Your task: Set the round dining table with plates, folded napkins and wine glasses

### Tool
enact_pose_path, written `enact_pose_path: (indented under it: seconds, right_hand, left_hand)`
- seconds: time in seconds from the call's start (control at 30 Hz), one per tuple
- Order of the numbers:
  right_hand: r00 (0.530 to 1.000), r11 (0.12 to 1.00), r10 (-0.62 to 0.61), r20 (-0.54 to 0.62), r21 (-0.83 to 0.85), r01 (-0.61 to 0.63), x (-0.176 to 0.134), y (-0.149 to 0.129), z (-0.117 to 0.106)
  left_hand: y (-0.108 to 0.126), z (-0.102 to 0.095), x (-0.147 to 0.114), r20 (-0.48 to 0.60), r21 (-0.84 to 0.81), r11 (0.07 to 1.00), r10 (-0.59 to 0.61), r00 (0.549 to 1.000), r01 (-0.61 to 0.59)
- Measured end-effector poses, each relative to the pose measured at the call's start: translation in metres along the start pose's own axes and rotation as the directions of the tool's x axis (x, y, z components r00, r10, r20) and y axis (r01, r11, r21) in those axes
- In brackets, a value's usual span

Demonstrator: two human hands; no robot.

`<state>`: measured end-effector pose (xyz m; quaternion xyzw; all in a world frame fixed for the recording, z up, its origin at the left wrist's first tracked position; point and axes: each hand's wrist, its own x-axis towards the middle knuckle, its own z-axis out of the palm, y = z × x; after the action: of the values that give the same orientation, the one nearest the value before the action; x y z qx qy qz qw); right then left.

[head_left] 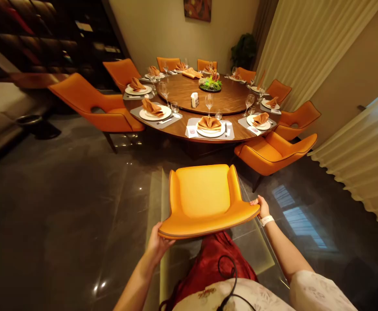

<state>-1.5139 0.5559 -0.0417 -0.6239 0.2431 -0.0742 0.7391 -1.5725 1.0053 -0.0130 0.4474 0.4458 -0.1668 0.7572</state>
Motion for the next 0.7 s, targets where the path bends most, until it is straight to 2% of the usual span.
enact_pose_path:
  seconds: [0.13, 0.23, 0.37, 0.47, 0.53, 0.6, 0.63, 0.67, 0.7]
  right_hand:
    - [1.0, 1.0, -0.023, -0.006, 0.02, 0.023, 0.07, -0.002, 0.03]
    - [1.0, 0.999, -0.022, 0.004, 0.027, 0.022, 0.111, -0.005, 0.053]
    - [1.0, 0.999, -0.016, 0.005, 0.033, 0.016, 0.152, -0.014, 0.074]
    - [1.0, 0.999, -0.012, -0.005, 0.031, 0.012, 0.172, -0.02, 0.082]
    - [1.0, 1.0, -0.01, -0.008, 0.025, 0.01, 0.179, -0.024, 0.084]
    - [1.0, 1.0, -0.015, -0.011, 0.021, 0.015, 0.181, -0.025, 0.085]
    - [1.0, 1.0, -0.019, -0.022, 0.019, 0.019, 0.181, -0.025, 0.084]
    - [0.999, 1.0, -0.019, -0.044, 0.019, 0.02, 0.18, -0.025, 0.083]
    - [0.997, 1.0, -0.01, -0.083, 0.019, 0.012, 0.179, -0.024, 0.082]
  left_hand:
    - [0.06, 0.05, 0.051, -0.053, 0.017, 1.0, 0.013, 0.999, -0.012]
    - [0.101, 0.08, 0.08, -0.089, 0.055, 0.998, 0.018, 0.996, -0.013]
    - [0.135, 0.11, 0.105, -0.098, 0.093, 0.995, 0.029, 0.995, -0.02]
    - [0.145, 0.119, 0.118, -0.075, 0.109, 0.994, 0.02, 0.997, -0.012]
    - [0.15, 0.115, 0.127, -0.033, 0.133, 0.991, -0.011, 0.999, 0.015]
    - [0.16, 0.108, 0.137, -0.02, 0.25, 0.968, -0.017, 1.0, 0.022]
    - [0.169, 0.106, 0.144, -0.042, 0.362, 0.932, 0.03, 0.999, -0.013]
    - [0.18, 0.106, 0.152, -0.073, 0.499, 0.863, 0.131, 0.989, -0.078]
    - [0.193, 0.11, 0.162, -0.079, 0.64, 0.751, 0.275, 0.958, -0.163]
